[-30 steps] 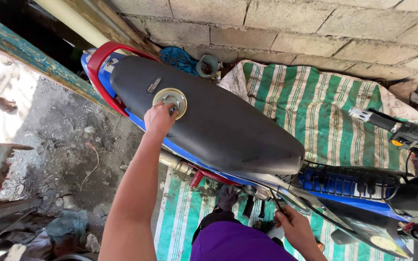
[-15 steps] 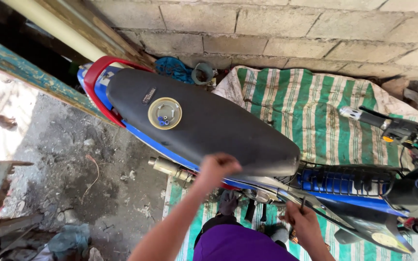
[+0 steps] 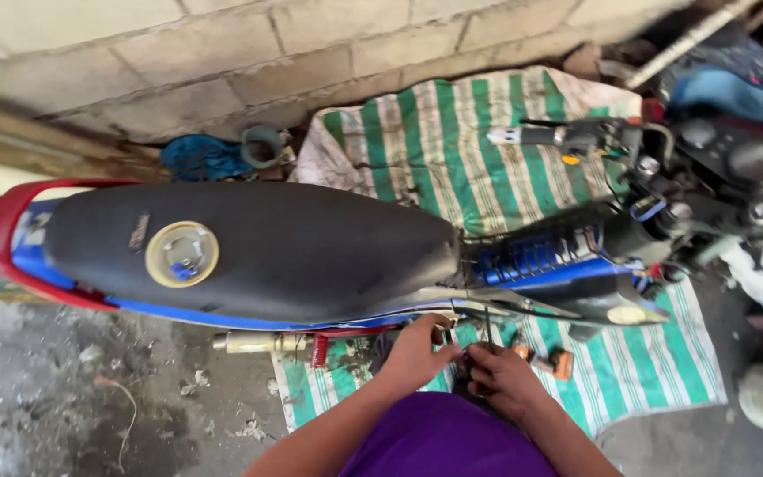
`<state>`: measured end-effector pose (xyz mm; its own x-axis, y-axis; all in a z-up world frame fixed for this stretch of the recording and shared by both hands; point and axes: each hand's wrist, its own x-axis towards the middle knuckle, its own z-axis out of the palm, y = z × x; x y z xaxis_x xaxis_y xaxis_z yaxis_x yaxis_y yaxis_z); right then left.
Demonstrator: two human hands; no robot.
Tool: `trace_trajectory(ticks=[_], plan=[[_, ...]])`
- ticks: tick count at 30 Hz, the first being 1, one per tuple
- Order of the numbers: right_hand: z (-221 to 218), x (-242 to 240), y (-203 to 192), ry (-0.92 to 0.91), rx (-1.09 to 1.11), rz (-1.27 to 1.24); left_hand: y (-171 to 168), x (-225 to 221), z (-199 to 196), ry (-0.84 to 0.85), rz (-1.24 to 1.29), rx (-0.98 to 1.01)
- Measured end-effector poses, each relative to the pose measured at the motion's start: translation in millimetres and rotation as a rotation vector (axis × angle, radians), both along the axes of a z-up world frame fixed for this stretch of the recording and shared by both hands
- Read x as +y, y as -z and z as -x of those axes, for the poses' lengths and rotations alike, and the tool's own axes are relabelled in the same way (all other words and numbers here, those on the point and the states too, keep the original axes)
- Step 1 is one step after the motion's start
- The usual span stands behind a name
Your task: Removing bolts from the motorcycle fairing and performing maintenance on the front console area.
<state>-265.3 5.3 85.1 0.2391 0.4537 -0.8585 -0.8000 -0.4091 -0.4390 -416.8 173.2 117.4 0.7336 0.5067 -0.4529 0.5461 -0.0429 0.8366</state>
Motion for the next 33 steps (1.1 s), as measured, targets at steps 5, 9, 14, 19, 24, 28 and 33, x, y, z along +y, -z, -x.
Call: trace_trajectory(ticks=[5, 9, 14, 19, 24, 28, 33], plan=[[-19, -24, 3, 0.246, 0.007, -0.023, 14, -1, -19, 0.108, 0.091, -0.05], [-19, -30, -10, 0.359, 0.007, -0.023, -9, -5, -36, -0.061, 0.378, -0.096], [-15, -17, -46, 0.483, 0.055, -0.019, -20, -19, -53, -0.211, 0.423, -0.294], [-8, 8, -86, 0.511, 0.034, -0.053, -1, -30, -59, -0.308, 0.622, -0.578], [0, 30, -112, 0.565, -0.042, -0.074, -9, -31, -57, -0.356, 0.442, -0.619], [2, 24, -91, 0.528, -0.085, -0.072, -30, -21, -49, -0.31, 0.245, -0.586], [8, 21, -82, 0.485, -0.156, -0.067, -26, -20, -46, -0.289, 0.032, -0.509]])
